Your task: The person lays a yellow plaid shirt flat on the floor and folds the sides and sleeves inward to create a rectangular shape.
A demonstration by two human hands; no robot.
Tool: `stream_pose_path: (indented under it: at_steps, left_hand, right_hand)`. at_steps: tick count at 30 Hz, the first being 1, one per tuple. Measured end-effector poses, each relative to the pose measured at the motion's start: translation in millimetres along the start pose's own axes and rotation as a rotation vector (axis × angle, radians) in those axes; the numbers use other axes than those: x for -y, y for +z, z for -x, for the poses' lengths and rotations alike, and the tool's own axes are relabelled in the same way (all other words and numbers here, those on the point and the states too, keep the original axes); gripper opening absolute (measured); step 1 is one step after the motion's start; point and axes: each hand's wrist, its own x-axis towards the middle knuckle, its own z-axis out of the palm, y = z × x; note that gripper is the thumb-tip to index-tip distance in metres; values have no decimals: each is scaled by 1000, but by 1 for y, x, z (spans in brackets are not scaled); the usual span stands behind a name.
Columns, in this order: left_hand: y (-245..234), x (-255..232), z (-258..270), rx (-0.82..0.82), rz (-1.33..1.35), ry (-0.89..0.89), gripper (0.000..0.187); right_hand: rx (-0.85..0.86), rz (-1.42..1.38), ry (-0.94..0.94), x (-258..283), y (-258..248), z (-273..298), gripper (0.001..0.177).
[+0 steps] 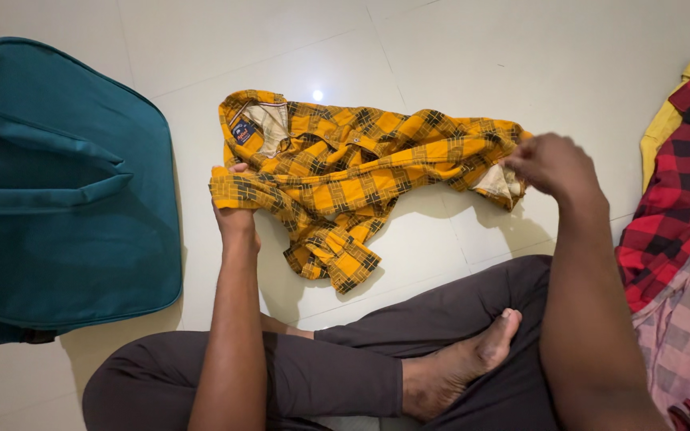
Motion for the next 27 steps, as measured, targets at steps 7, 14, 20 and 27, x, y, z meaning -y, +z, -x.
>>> stream_pose_path:
  at_steps: [7, 14, 20, 27]
  left_hand:
    - [-1, 5, -2, 8, -42, 62, 26]
    - [-11, 9, -14, -58, 4, 140, 24]
    - [-6, 2, -6, -50, 182, 326, 59]
    - [-9, -5, -1, -3, 90, 414, 56]
  right_hand:
    - [144, -452, 99, -14, 41, -19, 29]
    - [-13, -1097, -70, -39, 34, -42, 9]
    - [-310, -1541, -471, -34, 19, -26, 12]
    - [-365, -1314, -460, -21, -31, 20, 23]
